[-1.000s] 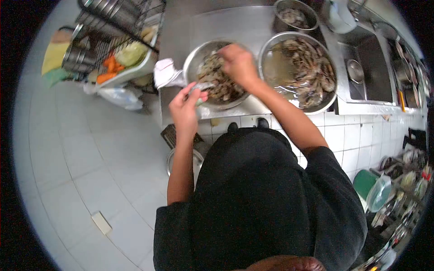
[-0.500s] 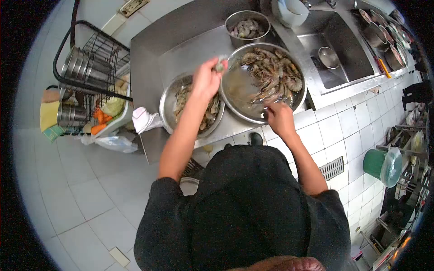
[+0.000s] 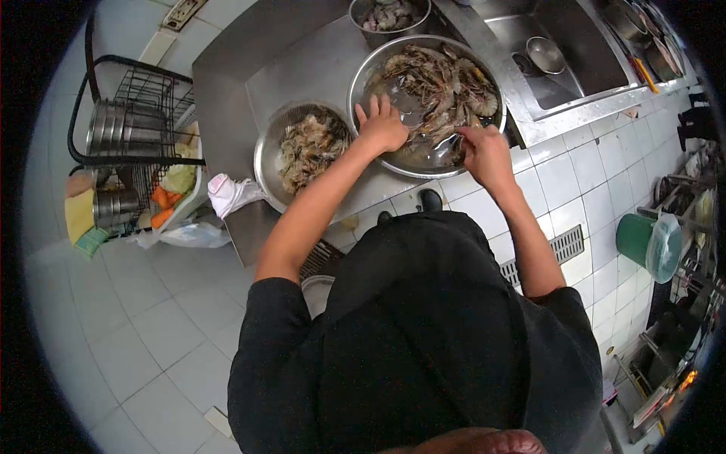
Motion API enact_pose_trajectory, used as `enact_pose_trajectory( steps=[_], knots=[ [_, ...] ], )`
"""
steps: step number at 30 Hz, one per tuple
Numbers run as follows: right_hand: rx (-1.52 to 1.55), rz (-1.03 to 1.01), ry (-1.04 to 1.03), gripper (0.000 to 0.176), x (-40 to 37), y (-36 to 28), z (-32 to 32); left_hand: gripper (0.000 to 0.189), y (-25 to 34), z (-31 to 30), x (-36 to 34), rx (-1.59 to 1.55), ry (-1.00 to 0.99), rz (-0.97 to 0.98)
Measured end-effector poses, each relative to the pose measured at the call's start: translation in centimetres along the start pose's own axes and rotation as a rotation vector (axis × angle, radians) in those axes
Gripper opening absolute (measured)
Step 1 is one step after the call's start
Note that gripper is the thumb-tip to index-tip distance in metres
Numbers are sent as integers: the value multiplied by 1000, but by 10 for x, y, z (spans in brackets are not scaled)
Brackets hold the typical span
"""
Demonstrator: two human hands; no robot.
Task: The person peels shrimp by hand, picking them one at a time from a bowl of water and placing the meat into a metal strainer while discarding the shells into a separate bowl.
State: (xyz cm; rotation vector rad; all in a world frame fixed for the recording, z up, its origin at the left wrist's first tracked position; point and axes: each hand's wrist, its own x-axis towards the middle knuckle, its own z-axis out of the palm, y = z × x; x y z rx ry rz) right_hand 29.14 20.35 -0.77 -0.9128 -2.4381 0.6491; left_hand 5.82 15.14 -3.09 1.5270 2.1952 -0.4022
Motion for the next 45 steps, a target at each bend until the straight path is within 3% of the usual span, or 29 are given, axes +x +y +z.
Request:
enact_pose_trajectory(
  steps=[2,3,6,7,8,10,11,13,19,23,26,28,30,32,34,36,38,39,42,45],
  knots=[
    [-89,-111,-80,34,13,-1,-2,64,-5,9,0,-57,-142,29],
    [-115,-160,-141,36,16,0,3,64,-7,1,-6,-75,-101,52],
    [-224,-393,-212,26,33,-5,9,51,-24,-13,-25,-356,338,108],
    [-205,-406,-239,27,35,-10,12,38,-32,-32,-34,-519,380,131],
    [-206,-472,-259,26,38,-14,20,33,-40,-29,-40,-551,684,131],
    [-218,-606,-287,24,46,-19,37,28,-54,-48,-63,-717,702,18],
    [-239,-601,-398,15,47,-24,45,26,-60,-51,-73,-773,747,-11],
    [-236,-649,-396,13,49,-30,68,24,-70,-51,-93,-885,840,-70],
    [-325,-628,-492,13,61,-38,115,24,-78,-15,-131,-1427,658,-141],
    [-95,-353,-420,24,70,-42,98,27,-63,9,-138,-1721,374,-113],
    [94,-199,-200,25,70,-54,81,39,-47,15,-127,-1987,103,-126],
    [165,-158,-84,26,67,-65,73,45,-33,15,-111,-2069,49,-227],
    [165,-188,49,24,58,-81,65,33,-19,13,-95,-2260,51,-210],
    [153,-338,134,24,47,-88,68,32,-12,28,-66,-2293,131,-129],
    [182,-320,57,21,35,-96,61,29,-5,27,-62,-2270,243,-122],
    [186,-314,20,30,31,-84,60,26,-6,27,-65,-2132,300,-114],
    [18,-283,95,38,38,-94,41,25,-14,14,-81,-1884,313,-101],
    [-64,-269,126,41,41,-97,34,27,-11,-2,-98,-1910,350,-34],
    [-107,-327,16,50,64,-93,35,24,-13,2,-93,-1848,514,43],
    [-78,-332,-92,46,87,-96,41,26,-32,0,-89,-1674,662,130]
  ],
)
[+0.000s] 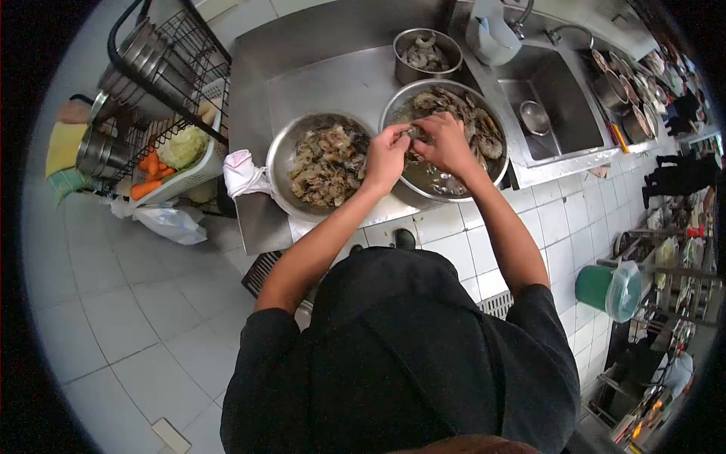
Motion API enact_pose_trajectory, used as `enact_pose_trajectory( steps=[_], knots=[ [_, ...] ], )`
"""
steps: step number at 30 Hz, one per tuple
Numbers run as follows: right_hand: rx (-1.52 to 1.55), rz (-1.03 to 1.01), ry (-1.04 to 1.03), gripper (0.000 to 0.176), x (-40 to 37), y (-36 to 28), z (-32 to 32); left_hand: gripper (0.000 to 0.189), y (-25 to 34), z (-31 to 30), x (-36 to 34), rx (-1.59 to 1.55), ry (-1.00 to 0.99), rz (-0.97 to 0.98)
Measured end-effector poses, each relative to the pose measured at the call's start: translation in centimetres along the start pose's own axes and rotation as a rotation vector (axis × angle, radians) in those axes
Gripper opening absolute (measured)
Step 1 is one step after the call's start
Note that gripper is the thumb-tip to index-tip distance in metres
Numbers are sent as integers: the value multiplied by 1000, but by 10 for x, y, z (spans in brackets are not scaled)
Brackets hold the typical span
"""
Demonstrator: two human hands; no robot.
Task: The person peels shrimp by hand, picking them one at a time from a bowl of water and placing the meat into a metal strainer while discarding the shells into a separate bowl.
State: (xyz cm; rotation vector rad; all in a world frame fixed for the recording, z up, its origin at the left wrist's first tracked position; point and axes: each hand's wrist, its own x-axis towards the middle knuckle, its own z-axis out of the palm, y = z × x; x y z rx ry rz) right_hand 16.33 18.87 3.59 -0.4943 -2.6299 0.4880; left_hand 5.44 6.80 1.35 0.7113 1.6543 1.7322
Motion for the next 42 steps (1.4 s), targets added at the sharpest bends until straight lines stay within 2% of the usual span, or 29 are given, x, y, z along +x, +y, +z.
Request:
enact_pose_trajectory(
  steps=[1,4,7,8,12,14,16,19,20,23,24,27,28,32,40,42],
  knots=[
    [22,14,-46,46,8,-2,-1,26,3,-7,2,49,9,68],
    [6,-91,0,42,34,-8,-3,26,24,-25,11,64,27,161],
    [13,-187,37,42,60,-25,-16,26,59,-32,11,157,2,127],
    [36,-196,36,42,67,-31,-21,27,62,-34,15,177,43,171],
    [172,-174,104,36,81,-41,-22,25,70,-50,29,-28,46,280],
    [241,-181,118,31,85,-40,-15,23,72,-54,24,-47,100,269],
    [208,-178,101,27,88,-48,-8,22,70,-58,18,-103,126,304],
    [219,-211,70,26,93,-69,5,26,74,-75,7,403,286,514],
    [229,-230,62,26,96,-78,10,22,78,-81,1,489,322,454],
    [196,-277,35,30,104,-99,30,19,65,-111,2,426,390,477],
    [161,-294,-13,35,106,-107,33,21,68,-116,-1,323,383,457],
    [208,-342,-40,30,106,-123,58,17,78,-136,-27,103,373,161],
    [227,-350,-45,29,104,-131,62,17,70,-143,-29,26,385,180],
    [296,-386,-63,32,104,-138,95,20,44,-171,-35,-252,357,37],
    [291,-386,-87,30,97,-143,124,25,34,-195,-54,-380,230,-173],
    [189,-418,-112,29,97,-142,121,25,37,-197,-56,-381,212,-252]
  ],
)
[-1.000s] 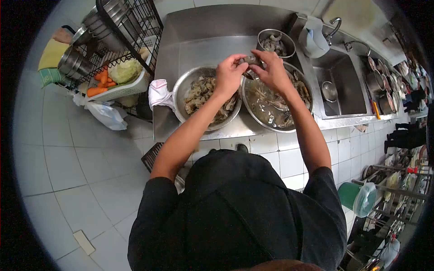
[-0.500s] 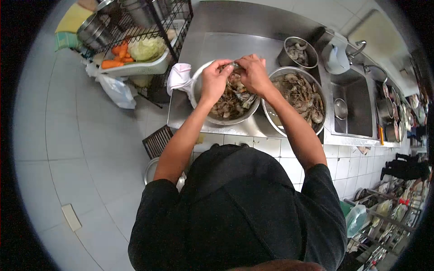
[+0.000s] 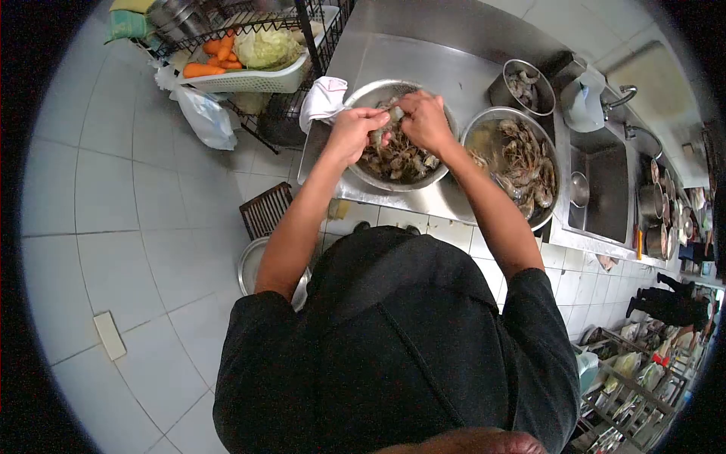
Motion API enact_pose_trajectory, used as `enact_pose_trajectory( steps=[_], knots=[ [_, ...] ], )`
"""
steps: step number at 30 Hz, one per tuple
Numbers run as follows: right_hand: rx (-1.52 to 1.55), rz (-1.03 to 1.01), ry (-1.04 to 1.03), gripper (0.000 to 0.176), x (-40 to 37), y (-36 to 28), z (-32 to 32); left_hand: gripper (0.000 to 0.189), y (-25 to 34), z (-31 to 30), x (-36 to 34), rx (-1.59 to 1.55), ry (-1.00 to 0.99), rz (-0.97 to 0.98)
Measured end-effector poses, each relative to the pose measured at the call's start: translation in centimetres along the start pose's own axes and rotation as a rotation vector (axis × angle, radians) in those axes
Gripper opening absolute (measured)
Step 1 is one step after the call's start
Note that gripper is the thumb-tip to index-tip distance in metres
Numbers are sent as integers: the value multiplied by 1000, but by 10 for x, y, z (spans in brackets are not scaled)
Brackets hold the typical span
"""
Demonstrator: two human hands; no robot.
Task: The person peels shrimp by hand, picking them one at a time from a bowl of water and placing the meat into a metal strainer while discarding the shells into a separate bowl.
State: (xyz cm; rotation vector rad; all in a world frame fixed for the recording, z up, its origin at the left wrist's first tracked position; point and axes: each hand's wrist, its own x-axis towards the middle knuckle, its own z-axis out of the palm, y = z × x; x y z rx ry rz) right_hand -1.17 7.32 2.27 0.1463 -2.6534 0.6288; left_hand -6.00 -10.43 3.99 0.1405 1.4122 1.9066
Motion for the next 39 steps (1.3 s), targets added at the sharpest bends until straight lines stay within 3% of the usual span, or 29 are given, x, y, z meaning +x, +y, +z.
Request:
enact_pose_trajectory(
  steps=[4,7,8,11,16,19,21,22,25,27,29,32,39],
  knots=[
    [-226,-143,-58,27,-1,-3,-11,24,4,-11,6,63,-61,-138],
    [-175,-110,-4,25,4,0,-22,25,9,-15,3,239,-191,-266],
    [-251,-15,-28,24,11,2,-32,25,6,-13,-4,259,-215,-304],
    [-126,54,77,21,21,16,-41,27,-19,-18,0,20,-89,-159],
    [4,319,-213,34,4,27,-7,32,-21,-9,0,-42,4,-32],
    [618,529,-403,36,-18,15,-9,31,-29,-5,0,-82,24,7],
    [1099,774,-355,32,-35,-13,-1,26,-37,4,-5,-6,145,5],
    [1107,766,-154,26,-42,-19,11,24,-42,11,-6,37,205,9],
    [539,573,140,26,-53,-32,23,22,-61,22,-5,42,242,55],
    [377,444,269,16,-57,-40,29,22,-71,23,-3,-27,157,76],
    [267,375,346,13,-59,-42,37,29,-89,9,16,-69,192,54],
    [180,294,299,9,-56,-58,24,30,-66,46,-2,-81,323,152],
    [99,192,309,10,-47,-48,35,27,-66,41,6,-9,402,231]
  ],
)
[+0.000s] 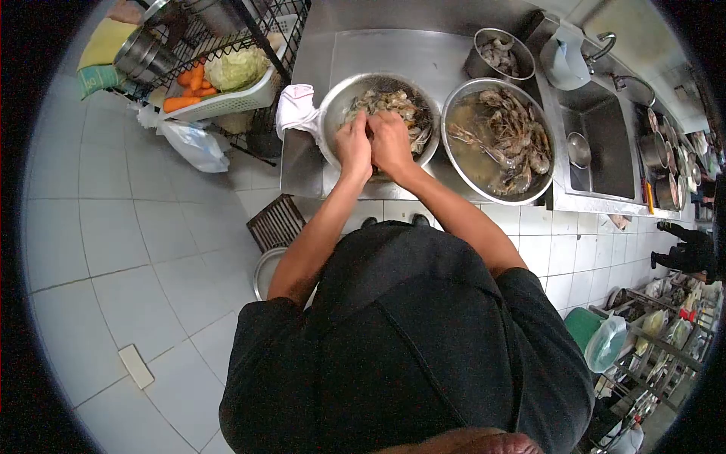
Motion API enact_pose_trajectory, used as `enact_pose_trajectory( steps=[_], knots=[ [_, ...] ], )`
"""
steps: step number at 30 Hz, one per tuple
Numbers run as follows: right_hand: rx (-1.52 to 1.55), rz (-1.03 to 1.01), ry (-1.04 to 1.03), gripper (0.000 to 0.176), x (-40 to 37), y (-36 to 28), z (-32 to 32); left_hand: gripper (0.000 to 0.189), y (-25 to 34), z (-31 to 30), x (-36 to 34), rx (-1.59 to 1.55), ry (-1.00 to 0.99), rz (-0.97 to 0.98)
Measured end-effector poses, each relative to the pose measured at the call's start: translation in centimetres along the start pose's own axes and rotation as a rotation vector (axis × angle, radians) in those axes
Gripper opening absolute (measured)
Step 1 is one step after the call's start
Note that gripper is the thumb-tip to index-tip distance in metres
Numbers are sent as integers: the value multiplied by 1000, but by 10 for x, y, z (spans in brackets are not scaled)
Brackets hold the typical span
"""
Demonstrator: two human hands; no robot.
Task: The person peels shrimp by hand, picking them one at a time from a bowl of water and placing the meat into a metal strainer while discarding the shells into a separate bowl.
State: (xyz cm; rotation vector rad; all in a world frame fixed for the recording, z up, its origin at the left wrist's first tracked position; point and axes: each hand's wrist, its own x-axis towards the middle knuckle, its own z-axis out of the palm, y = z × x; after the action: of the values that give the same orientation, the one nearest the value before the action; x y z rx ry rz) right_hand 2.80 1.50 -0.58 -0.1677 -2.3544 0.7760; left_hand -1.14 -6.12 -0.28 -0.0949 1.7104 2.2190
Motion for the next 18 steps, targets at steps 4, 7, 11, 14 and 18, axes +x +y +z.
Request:
enact_pose_trajectory(
  steps=[4,7,11,14,18],
  knots=[
    [-6,5,19,10,2,-2,5,28,-8,-12,8,-24,-56,41],
    [17,2,74,9,8,-1,3,28,-9,-17,6,76,-130,121],
    [42,6,20,12,11,8,1,31,1,-32,11,278,-366,178],
    [-27,-78,-88,14,17,19,-12,37,20,-39,4,342,-526,57],
    [-5,-61,-104,23,26,28,-13,34,21,-27,9,262,-387,44]
  ],
)
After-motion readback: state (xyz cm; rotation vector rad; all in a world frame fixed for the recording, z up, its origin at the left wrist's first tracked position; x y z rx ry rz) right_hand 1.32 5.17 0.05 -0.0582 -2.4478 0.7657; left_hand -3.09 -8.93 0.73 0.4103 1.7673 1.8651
